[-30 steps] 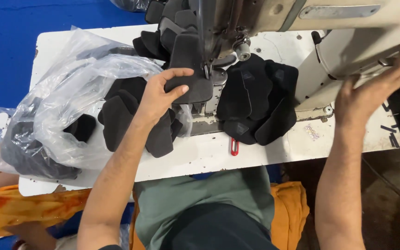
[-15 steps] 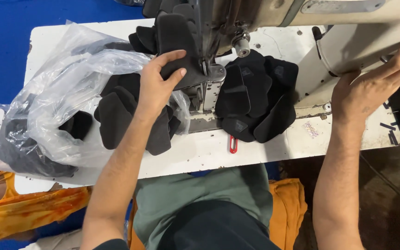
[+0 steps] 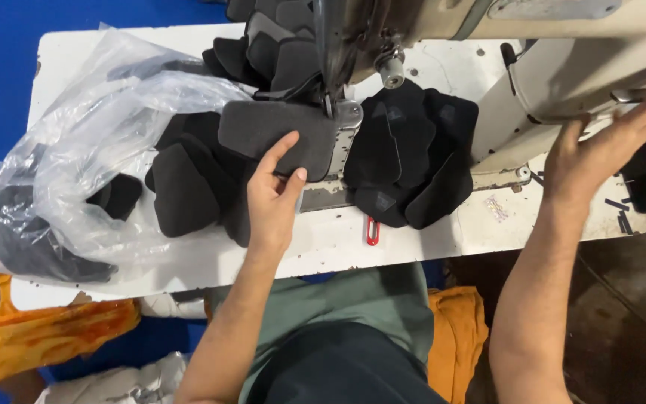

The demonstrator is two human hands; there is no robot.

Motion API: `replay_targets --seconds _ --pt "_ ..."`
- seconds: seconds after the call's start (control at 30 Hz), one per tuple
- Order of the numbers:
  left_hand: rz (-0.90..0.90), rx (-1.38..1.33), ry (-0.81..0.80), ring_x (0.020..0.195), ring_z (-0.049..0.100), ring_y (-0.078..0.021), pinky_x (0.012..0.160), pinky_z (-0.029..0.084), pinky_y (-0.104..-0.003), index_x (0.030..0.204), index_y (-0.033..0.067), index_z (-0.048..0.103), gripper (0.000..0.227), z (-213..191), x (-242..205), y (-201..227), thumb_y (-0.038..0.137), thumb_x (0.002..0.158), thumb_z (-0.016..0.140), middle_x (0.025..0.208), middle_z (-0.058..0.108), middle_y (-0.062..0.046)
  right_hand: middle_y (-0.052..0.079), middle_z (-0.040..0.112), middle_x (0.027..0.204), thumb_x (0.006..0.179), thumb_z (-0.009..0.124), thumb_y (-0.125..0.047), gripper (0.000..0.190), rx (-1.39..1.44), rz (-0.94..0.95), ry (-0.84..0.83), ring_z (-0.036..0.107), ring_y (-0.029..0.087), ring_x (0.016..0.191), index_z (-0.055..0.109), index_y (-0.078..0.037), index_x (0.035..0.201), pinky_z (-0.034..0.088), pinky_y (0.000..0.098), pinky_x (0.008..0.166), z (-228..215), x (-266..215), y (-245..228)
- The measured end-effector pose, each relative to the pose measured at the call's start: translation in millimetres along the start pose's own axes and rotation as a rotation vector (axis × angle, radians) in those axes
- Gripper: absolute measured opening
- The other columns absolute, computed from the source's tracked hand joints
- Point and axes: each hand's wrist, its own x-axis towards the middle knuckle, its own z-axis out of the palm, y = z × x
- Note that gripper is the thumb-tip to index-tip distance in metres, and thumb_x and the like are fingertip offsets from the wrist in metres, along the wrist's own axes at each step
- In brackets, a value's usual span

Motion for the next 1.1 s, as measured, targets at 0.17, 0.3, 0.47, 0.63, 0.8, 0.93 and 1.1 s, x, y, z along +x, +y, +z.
replay_targets --seconds 0.17,0.3,0.47,0.63,0.8,0.93,1.1 --pt "0.022 -0.064 0.053 0.068 0.047 0.0007 0.06 0.04 -0.017 0.144 0.0016 0.058 0.05 19 2 2 -0.007 0.095 0.066 0.095 0.065 0.005 0.007 0.01 0.173 0.094 0.067 0.014 0.097 -0.232 -0.083 0.075 0.008 0.031 0.163 0.013 -0.02 0.166 0.016 0.0541 0.136 14 -4 15" --pt "0.079 -0.004 0.091 0.069 0.045 -0.0005 0.061 0.039 -0.017 0.144 -0.0005 0.061 0.048 21 13 -6 -0.006 0.096 0.068 0.091 0.06 0.004 0.001 0.01 0.173 0.094 0.069 0.017 0.098 -0.135 -0.071 0.089 0.012 0.026 0.164 0.016 -0.023 0.166 0.022 0.0483 0.133 17 -6 13" --pt "0.115 -0.08 0.087 0.081 0.053 -0.0014 0.076 0.051 -0.019 0.142 -0.0026 0.062 0.04 20 34 -15 -0.005 0.101 0.065 0.109 0.066 0.0 0.003 0.008 0.172 0.083 0.057 0.022 0.104 -0.208 -0.038 0.045 0.011 0.027 0.165 0.014 -0.021 0.168 0.027 0.0462 0.133 14 -9 14" --pt "0.182 -0.089 0.061 0.094 0.063 -0.0034 0.084 0.056 -0.022 0.143 -0.0041 0.058 0.042 20 47 -6 -0.007 0.102 0.063 0.125 0.068 -0.004 0.01 0.011 0.166 0.081 0.055 0.022 0.103 -0.14 -0.063 0.053 0.02 0.029 0.162 0.013 -0.017 0.167 0.035 0.0451 0.13 13 -5 10" --pt "0.189 0.098 0.083 0.082 0.058 -0.004 0.076 0.051 -0.021 0.152 -0.0014 0.051 0.053 22 46 -5 -0.007 0.101 0.065 0.104 0.067 -0.006 0.01 0.019 0.161 0.076 0.053 0.022 0.106 -0.293 -0.152 0.006 0.035 0.029 0.155 0.009 -0.012 0.167 0.041 0.0426 0.124 0 -2 -10" --pt "0.193 0.168 0.091 0.081 0.058 -0.0052 0.075 0.049 -0.021 0.155 -0.0003 0.048 0.057 24 24 -5 -0.006 0.101 0.066 0.094 0.07 -0.007 0.014 0.023 0.158 0.075 0.056 0.02 0.103 -0.397 -0.143 -0.007 0.038 0.031 0.149 0.01 -0.006 0.164 0.05 0.045 0.124 -1 -2 -11" --pt "0.287 0.142 0.006 0.122 0.068 -0.0195 0.106 0.054 -0.03 0.161 0.0006 0.031 0.073 24 -17 -5 -0.009 0.098 0.067 0.133 0.069 -0.018 0.012 0.018 0.168 0.094 0.063 0.018 0.088 0.006 -0.074 0.106 0.033 0.039 0.161 0.026 -0.017 0.166 0.048 0.0474 0.125 29 -26 9"
